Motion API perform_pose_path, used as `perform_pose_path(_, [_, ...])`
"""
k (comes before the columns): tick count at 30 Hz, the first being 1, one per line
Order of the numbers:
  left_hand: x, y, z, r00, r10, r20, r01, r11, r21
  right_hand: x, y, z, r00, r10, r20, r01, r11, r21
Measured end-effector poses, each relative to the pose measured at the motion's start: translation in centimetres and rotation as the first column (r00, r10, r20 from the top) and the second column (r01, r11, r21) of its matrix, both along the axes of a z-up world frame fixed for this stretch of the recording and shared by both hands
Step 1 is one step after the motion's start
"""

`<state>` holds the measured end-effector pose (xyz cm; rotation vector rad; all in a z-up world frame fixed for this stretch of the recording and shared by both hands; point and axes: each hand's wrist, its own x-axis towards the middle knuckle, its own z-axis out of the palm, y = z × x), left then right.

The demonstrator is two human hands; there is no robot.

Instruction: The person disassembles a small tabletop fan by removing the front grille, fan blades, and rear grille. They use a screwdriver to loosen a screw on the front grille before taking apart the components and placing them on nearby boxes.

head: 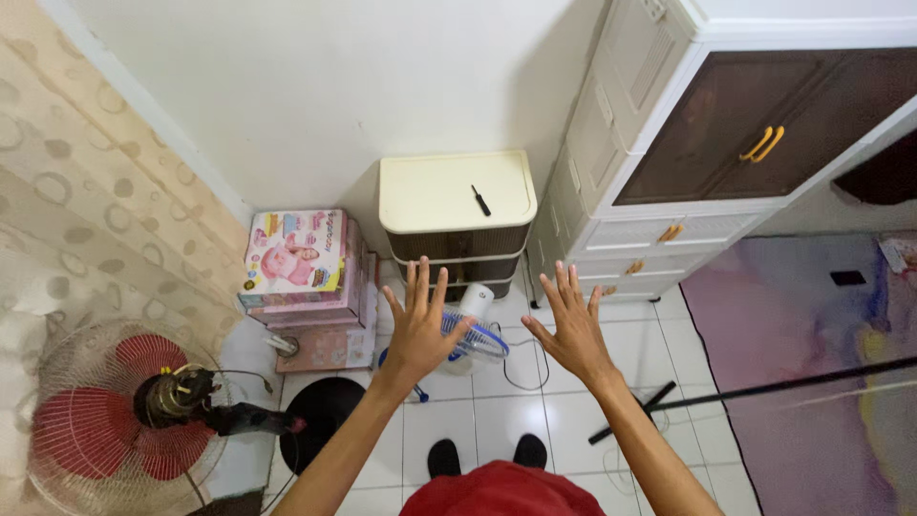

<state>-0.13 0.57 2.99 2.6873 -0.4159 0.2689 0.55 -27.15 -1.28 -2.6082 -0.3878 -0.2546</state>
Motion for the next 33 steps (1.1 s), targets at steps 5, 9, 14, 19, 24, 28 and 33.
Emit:
perform_pose_path(5, [1.1, 1.2, -2.2, 1.000, -0.026, -0.008, 0.026, 0.999, -0.037, 0.3, 1.0, -0.7, 1.000, -0.007, 0.003, 0.007, 1.000, 0.025])
perform_pose_path(9, [1.8, 1.8, -3.6, 0.998, -0.049, -0.040, 0.046, 0.995, -0.084, 0.1, 2.2, -0.9, 1.000, -0.018, 0.013, 0.018, 0.999, 0.043])
perform_pose_path(14, [2.7, 3.0, -5.1, 0.995, -0.084, -0.051, 0.078, 0.992, -0.103, -0.8, 3.6, -1.4, 0.999, -0.044, 0.014, 0.042, 0.996, 0.080])
perform_pose_path(19, [2.6, 3.8, -5.7, 0.994, -0.094, -0.063, 0.088, 0.992, -0.088, -2.0, 4.8, -2.0, 0.997, -0.076, 0.014, 0.075, 0.995, 0.064])
perform_pose_path(24, [2.0, 3.8, -5.7, 0.993, -0.093, -0.067, 0.087, 0.992, -0.091, -2.7, 5.3, -2.3, 0.997, -0.074, -0.005, 0.074, 0.995, 0.066])
perform_pose_path(28, [1.0, 3.3, -6.1, 0.995, -0.092, -0.033, 0.088, 0.990, -0.111, -3.1, 4.9, -2.5, 0.998, -0.057, 0.012, 0.056, 0.996, 0.071])
perform_pose_path(33, [-0.3, 1.0, -6.1, 0.996, -0.043, -0.082, 0.035, 0.994, -0.101, -3.6, 3.2, -2.8, 1.000, -0.019, -0.004, 0.020, 0.996, 0.085])
